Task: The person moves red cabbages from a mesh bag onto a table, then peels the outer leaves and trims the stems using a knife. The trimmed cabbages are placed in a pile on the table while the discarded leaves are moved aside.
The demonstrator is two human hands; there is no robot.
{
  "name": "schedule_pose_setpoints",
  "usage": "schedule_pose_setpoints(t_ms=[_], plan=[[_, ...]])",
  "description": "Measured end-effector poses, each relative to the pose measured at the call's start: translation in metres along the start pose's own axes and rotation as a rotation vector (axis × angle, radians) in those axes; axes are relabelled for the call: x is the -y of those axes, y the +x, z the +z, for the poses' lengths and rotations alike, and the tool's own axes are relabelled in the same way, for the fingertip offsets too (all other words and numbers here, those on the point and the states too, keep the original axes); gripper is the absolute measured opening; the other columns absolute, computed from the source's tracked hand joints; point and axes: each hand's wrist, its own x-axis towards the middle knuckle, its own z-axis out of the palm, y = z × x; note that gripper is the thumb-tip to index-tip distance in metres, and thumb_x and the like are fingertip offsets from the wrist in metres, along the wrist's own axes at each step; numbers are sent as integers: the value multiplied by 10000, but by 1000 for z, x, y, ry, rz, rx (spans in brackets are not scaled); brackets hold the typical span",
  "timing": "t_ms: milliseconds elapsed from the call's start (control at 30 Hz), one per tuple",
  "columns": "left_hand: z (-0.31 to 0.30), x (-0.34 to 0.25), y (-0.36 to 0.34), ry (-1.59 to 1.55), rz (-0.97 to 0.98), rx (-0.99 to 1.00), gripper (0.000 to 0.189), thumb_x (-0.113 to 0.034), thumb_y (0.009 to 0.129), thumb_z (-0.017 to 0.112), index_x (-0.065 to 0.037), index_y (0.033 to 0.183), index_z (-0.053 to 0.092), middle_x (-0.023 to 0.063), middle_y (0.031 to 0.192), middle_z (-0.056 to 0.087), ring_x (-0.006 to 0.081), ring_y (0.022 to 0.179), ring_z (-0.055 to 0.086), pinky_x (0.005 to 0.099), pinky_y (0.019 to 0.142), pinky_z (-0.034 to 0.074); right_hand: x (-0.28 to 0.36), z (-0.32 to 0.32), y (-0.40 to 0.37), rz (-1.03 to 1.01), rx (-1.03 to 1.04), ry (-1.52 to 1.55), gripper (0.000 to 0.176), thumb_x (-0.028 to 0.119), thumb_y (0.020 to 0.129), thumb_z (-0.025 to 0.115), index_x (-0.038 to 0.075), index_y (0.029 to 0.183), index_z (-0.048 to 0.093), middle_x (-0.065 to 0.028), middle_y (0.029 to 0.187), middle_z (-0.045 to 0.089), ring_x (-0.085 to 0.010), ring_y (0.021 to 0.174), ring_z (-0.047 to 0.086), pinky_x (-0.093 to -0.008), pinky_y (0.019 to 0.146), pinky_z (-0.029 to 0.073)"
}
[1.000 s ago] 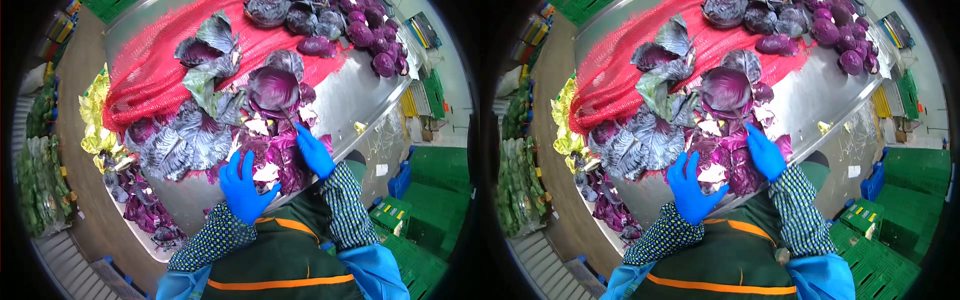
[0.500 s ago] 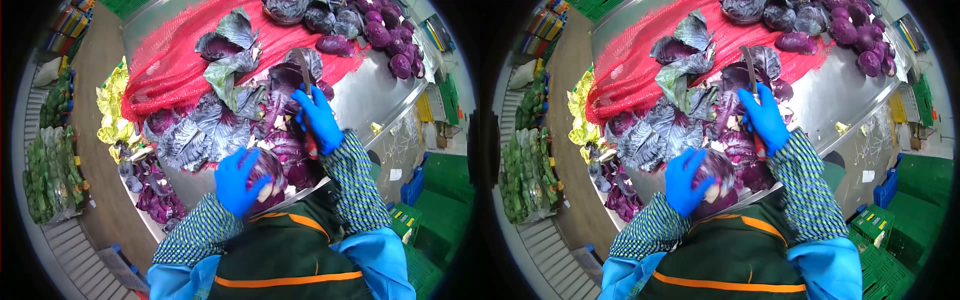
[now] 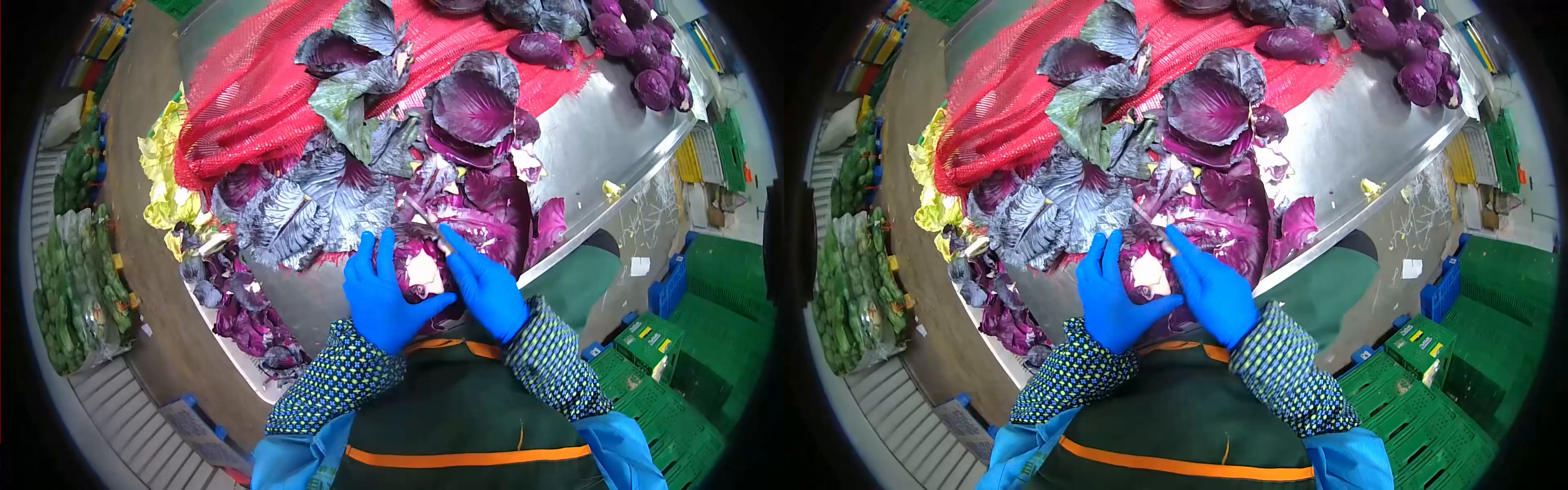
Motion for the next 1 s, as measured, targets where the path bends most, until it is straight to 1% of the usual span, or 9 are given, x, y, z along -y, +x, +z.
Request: schedule_pose_setpoints(t_ms=[367,433,533,567,633,767,833,900,1000], plan=[[18,9,-23,-123,44,-169,1031,-534,529,800,15,1287,367,288,1255,385,443,1144,390,509,950,351,-83,-11,78,70,-7,-79,310,348,913,504,85,1073,541,-223,791,604,-377,715,590,-410,675,473],[24,19,-44,-184,21,-276,1076,-482,498,834,11,1310,330,275,1235,391,431,1145,399,500,967,341,-61,-2,64,-13,17,119,315,290,875,602,19,1024,541,-110,818,597,-181,761,568,-336,727,462],[3,32,-43,-418,-117,-155,1116,-494,516,829,-14,1372,298,236,1166,417,359,1076,434,458,921,370,-5,0,44,24,182,576,403,259,823,680,-27,1060,524,-66,900,601,-143,826,552,-288,768,457],[-1,37,-36,-420,-125,-167,1116,-494,516,829,-14,1372,298,236,1166,417,359,1076,434,458,921,370,-12,3,42,-209,183,206,363,216,809,694,-16,1052,557,-65,891,622,-125,790,551,-260,732,461],[-16,39,-25,-238,-190,186,993,-482,536,826,-75,1338,405,222,1121,440,356,1063,430,444,908,372,-1,11,42,-112,230,-9,298,192,813,681,-6,1019,596,-62,859,640,-117,744,554,-260,682,468],[4,56,-18,-445,-5,-1,712,-408,669,772,-113,1257,501,213,1132,482,362,1109,439,430,955,364,-5,-4,82,330,-74,719,201,197,863,604,46,990,565,-41,776,600,-126,605,561,-246,555,448],[1,49,-15,-471,-8,29,632,-372,704,755,-105,1225,517,194,1155,497,350,1124,450,427,971,362,-6,-21,93,242,-241,761,254,210,875,590,51,1056,509,-35,844,590,-124,677,582,-255,538,457],[-8,44,-8,-547,-110,97,597,-354,706,757,-93,1193,529,178,1124,521,339,1102,462,429,959,369,4,-26,62,98,-35,585,460,198,855,628,41,1242,436,-83,1088,575,-184,1028,561,-298,810,479],[-10,55,7,-594,-133,207,516,-329,715,753,-83,1119,546,156,1029,541,310,1005,517,398,870,424,-17,-3,3,-70,140,208,603,151,802,693,57,1329,414,-103,1252,525,-207,1164,479,-349,1013,342]])
